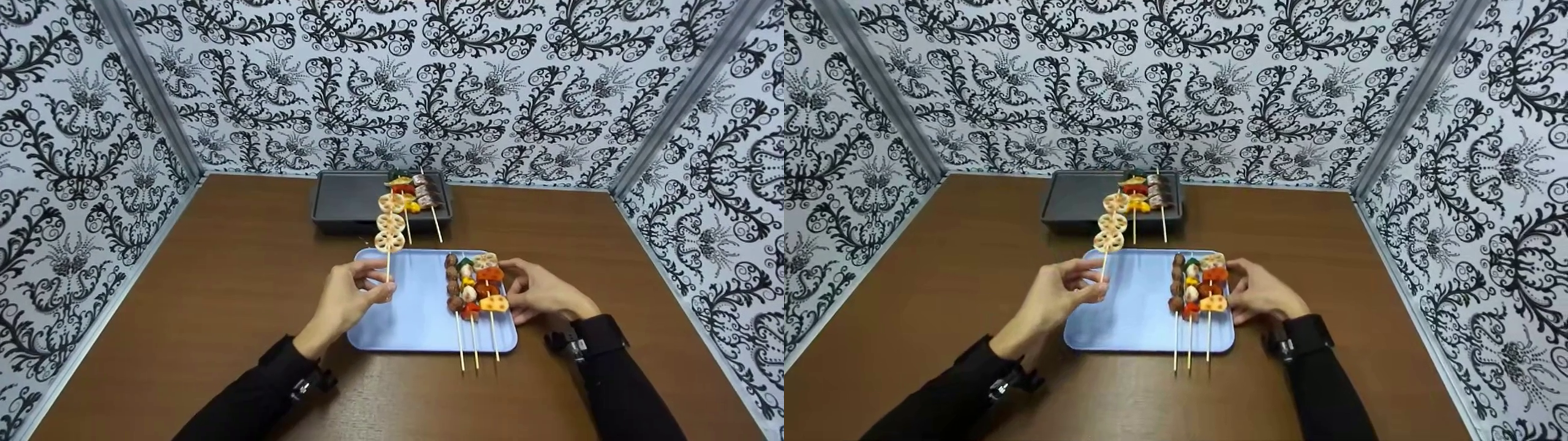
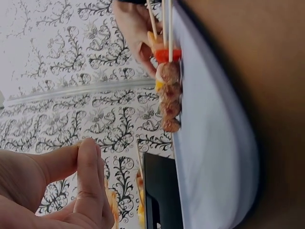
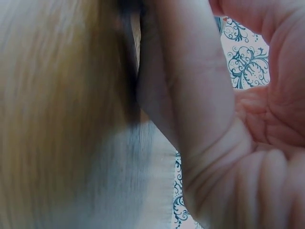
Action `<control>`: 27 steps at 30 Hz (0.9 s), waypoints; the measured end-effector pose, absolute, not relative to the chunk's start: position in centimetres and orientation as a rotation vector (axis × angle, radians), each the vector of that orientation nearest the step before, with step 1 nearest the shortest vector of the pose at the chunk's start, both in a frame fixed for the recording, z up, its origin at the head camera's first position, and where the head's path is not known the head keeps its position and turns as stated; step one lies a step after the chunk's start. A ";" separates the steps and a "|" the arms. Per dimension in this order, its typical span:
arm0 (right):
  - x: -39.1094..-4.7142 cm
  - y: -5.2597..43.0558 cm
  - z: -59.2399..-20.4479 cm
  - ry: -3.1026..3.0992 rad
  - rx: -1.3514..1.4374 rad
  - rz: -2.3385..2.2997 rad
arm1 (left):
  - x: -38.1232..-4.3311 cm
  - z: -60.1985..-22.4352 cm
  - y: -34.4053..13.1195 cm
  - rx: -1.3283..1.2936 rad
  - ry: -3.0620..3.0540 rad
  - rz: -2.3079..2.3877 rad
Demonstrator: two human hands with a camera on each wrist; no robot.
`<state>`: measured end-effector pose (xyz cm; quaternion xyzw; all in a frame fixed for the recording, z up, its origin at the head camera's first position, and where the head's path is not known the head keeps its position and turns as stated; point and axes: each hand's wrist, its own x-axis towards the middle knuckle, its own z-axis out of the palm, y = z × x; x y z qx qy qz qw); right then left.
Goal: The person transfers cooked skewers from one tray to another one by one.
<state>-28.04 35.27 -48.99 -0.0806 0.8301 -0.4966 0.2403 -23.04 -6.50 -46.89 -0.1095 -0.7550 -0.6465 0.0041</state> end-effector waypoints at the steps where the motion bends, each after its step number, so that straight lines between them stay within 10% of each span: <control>1: -28.1 35.2 -49.0 2.277 -0.225 -1.355 | -22.9 -47.0 -6.5 -0.349 -2.373 -2.018; 27: -28.1 35.2 -49.0 2.244 -0.243 -1.390 | -20.4 -48.1 -4.9 -0.482 -2.453 -2.043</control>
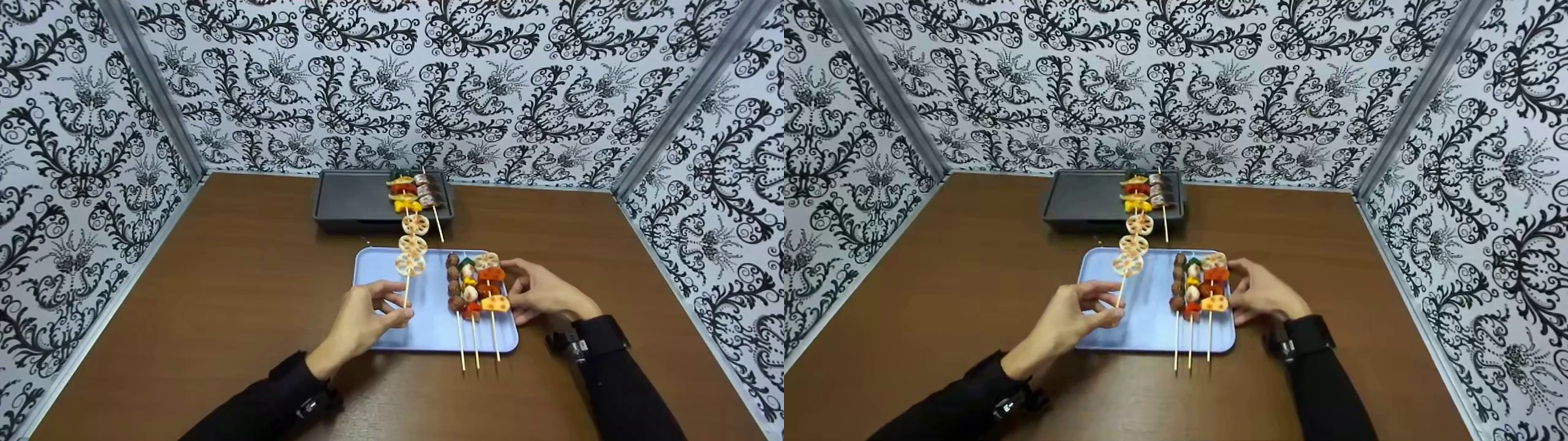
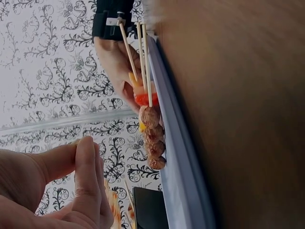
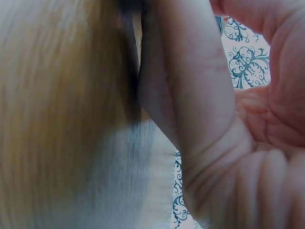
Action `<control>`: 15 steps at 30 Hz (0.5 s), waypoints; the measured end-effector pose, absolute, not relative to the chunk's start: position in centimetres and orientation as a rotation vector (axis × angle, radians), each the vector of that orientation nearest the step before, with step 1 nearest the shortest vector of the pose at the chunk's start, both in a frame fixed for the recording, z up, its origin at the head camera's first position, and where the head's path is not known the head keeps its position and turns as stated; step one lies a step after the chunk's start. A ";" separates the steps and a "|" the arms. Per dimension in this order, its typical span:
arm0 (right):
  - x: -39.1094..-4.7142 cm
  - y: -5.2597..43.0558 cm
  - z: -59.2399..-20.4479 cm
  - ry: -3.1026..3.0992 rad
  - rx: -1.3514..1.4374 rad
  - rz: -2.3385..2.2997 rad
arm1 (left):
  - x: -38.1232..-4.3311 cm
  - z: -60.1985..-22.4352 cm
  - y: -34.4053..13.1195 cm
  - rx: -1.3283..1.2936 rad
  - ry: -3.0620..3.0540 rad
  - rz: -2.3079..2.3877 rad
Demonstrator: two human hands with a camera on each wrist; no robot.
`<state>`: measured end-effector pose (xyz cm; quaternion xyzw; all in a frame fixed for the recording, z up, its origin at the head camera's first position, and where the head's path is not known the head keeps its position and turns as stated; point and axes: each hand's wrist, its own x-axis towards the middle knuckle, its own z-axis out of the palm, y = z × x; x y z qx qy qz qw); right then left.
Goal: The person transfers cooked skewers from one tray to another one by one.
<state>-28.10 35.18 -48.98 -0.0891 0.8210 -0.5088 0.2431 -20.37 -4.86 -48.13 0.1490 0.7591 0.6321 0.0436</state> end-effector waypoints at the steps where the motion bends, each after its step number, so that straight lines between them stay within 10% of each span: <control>1: -28.1 35.2 -49.0 2.238 -0.245 -1.395 | -20.3 -48.2 -4.8 0.456 2.315 1.932; 15: -28.2 35.3 -49.1 2.247 -0.232 -1.391 | -19.1 -48.8 -3.8 0.462 2.282 1.910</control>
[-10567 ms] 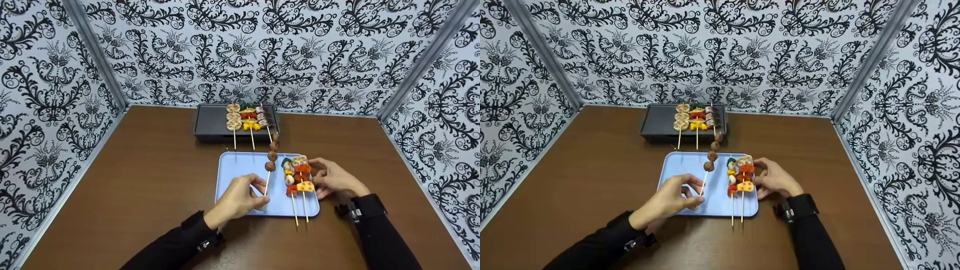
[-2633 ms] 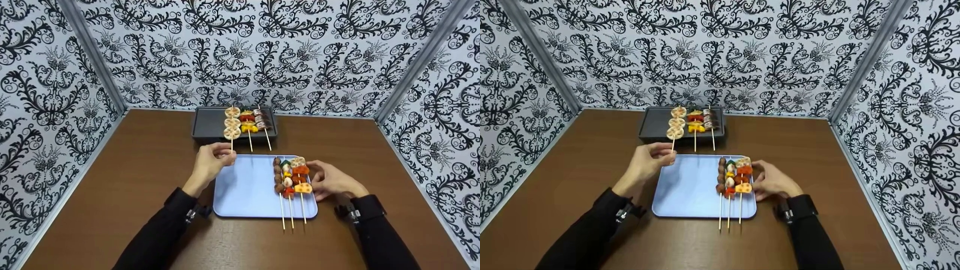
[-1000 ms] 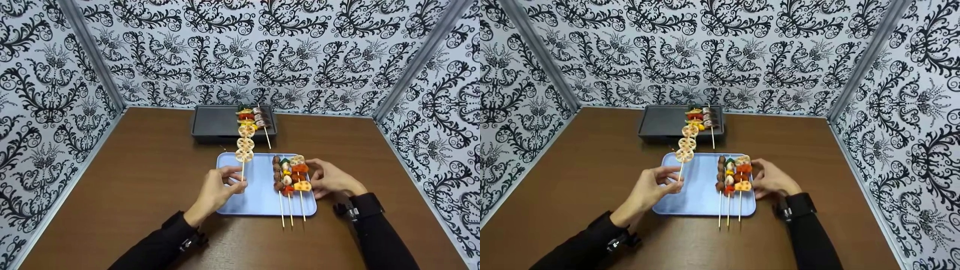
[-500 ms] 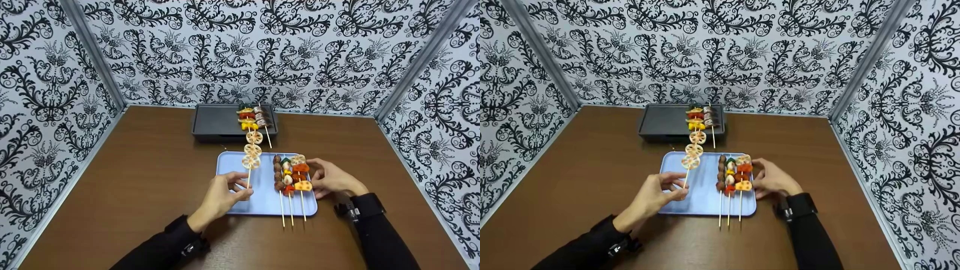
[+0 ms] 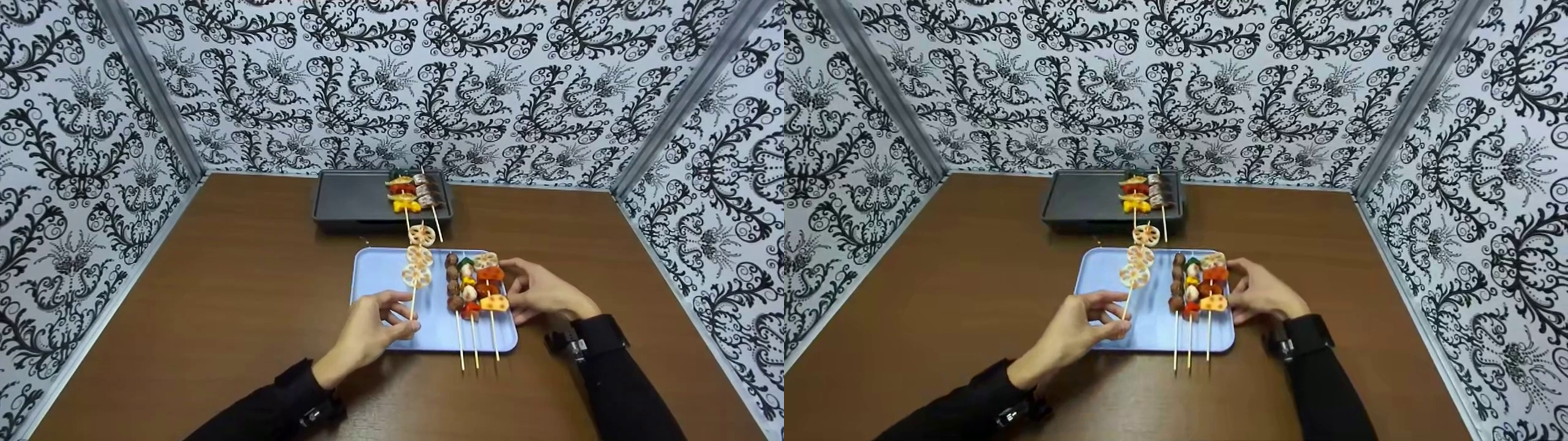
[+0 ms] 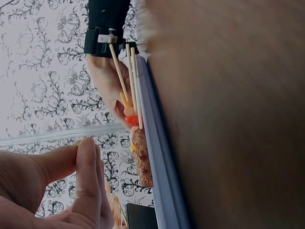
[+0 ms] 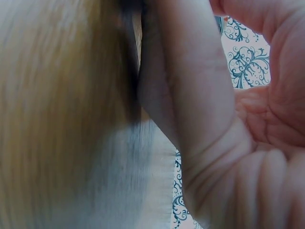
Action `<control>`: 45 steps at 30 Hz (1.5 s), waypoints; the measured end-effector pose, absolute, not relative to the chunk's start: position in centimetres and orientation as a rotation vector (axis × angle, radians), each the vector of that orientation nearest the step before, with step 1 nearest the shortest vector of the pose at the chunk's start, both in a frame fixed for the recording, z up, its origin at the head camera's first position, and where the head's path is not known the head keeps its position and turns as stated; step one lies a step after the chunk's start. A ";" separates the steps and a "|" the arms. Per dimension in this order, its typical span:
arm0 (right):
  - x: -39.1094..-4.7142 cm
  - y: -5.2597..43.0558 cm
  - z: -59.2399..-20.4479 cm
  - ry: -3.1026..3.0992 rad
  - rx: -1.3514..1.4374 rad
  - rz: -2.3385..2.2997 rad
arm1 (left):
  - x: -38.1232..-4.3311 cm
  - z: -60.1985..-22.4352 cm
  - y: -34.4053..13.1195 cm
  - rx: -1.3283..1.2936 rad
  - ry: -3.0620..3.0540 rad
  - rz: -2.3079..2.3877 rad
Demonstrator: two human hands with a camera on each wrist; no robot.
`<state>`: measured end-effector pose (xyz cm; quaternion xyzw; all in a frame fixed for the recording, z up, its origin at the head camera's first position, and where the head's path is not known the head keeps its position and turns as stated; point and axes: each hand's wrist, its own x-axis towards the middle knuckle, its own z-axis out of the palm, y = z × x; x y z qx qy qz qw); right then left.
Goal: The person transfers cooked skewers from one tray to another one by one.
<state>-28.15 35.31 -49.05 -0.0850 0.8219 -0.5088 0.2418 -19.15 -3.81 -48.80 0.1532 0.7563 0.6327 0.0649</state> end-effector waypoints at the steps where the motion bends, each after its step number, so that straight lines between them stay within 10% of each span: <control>1: -28.2 35.3 -49.1 2.248 -0.236 -1.390 | -19.1 -48.8 -3.8 0.458 2.286 1.903; 45: -28.1 35.2 -49.1 2.250 -0.242 -1.388 | -18.4 -48.9 -1.1 0.310 2.102 1.799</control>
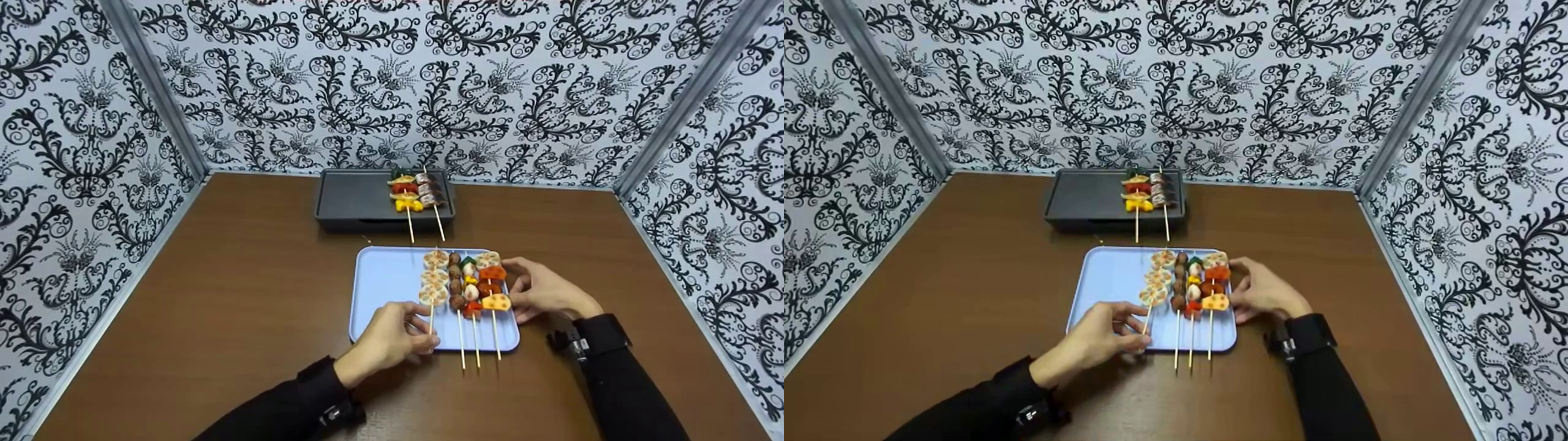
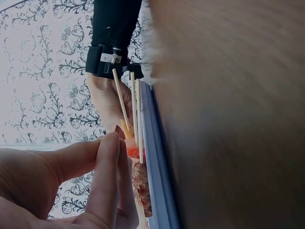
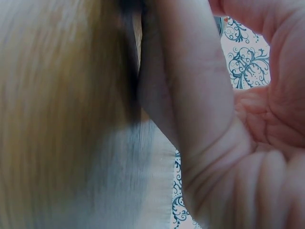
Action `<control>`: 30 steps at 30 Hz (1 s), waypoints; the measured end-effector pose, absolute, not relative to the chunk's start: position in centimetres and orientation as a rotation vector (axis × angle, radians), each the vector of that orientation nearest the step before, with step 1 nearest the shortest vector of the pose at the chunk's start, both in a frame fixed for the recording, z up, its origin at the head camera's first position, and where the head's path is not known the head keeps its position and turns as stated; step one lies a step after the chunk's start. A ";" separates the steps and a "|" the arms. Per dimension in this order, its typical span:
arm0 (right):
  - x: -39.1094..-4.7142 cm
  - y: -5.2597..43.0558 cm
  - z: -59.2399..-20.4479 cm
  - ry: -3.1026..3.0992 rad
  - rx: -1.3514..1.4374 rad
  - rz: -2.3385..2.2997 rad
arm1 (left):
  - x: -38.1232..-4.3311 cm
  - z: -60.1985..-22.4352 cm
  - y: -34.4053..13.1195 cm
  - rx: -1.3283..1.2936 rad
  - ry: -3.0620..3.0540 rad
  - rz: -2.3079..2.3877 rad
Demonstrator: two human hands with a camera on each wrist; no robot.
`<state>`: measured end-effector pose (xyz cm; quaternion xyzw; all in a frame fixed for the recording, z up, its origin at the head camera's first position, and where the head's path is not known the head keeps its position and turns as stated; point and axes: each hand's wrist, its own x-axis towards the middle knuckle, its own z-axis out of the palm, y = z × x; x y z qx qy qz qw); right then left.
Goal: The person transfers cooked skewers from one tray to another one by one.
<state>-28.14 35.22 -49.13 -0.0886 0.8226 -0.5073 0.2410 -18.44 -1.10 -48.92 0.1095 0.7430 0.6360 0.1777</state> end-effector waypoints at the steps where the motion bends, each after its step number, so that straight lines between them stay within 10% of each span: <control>1: -28.1 35.2 -49.2 2.249 -0.246 -1.390 | -18.4 -48.9 -1.1 0.302 2.089 1.805; 30: -28.1 35.3 -49.1 2.261 -0.244 -1.381 | -18.4 -48.0 -0.4 0.486 2.346 1.455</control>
